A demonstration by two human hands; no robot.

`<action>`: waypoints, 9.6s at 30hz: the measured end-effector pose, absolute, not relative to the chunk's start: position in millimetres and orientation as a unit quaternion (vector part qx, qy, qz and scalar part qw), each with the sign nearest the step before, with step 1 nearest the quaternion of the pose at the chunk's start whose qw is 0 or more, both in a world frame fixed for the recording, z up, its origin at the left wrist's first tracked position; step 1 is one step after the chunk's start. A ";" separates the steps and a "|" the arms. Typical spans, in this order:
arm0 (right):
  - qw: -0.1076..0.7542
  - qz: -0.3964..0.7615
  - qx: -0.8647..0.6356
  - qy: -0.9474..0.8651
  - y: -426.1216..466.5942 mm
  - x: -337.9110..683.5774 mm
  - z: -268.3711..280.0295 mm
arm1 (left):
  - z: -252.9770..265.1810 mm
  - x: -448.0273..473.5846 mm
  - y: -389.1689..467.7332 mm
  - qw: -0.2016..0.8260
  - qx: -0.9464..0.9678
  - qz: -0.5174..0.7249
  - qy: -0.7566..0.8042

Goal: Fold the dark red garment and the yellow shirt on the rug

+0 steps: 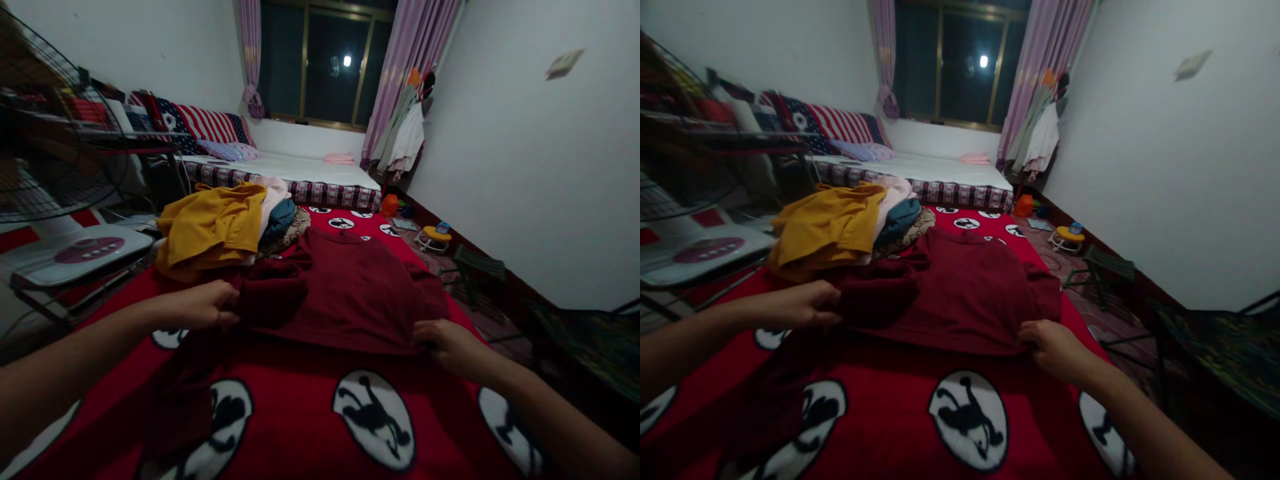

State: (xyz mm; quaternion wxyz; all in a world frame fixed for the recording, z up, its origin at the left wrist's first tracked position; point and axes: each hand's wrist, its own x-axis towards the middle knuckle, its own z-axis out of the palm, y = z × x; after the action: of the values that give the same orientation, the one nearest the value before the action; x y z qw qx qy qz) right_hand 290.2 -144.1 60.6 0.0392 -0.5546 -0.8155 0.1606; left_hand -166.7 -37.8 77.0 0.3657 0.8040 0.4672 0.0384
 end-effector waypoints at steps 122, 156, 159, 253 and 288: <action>0.168 -0.093 -0.779 -0.597 79.7 258.1 8.3 | 38.3 23.0 160.5 0.068 0.763 0.230 0.600; 0.016 -0.011 -0.797 -0.603 140.1 320.5 -2.3 | -3.6 57.3 226.1 0.119 0.871 0.062 0.472; 0.002 0.022 -0.814 -0.580 137.4 315.9 3.5 | 3.4 55.7 210.0 0.125 0.870 0.020 0.477; 0.230 -0.049 -0.294 -0.927 -48.7 145.8 3.9 | 47.1 -68.3 20.4 0.071 0.927 0.190 0.316; 0.146 -0.016 -0.773 -0.618 22.6 302.7 -0.7 | -10.0 -2.9 107.1 0.027 0.822 0.204 0.530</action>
State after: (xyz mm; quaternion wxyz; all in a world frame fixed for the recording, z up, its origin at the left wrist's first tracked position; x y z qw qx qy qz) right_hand 302.7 22.6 -0.7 0.1456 -0.7726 -0.6178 -0.0157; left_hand -2.9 107.1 -10.0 0.0273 0.8224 0.5303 0.2042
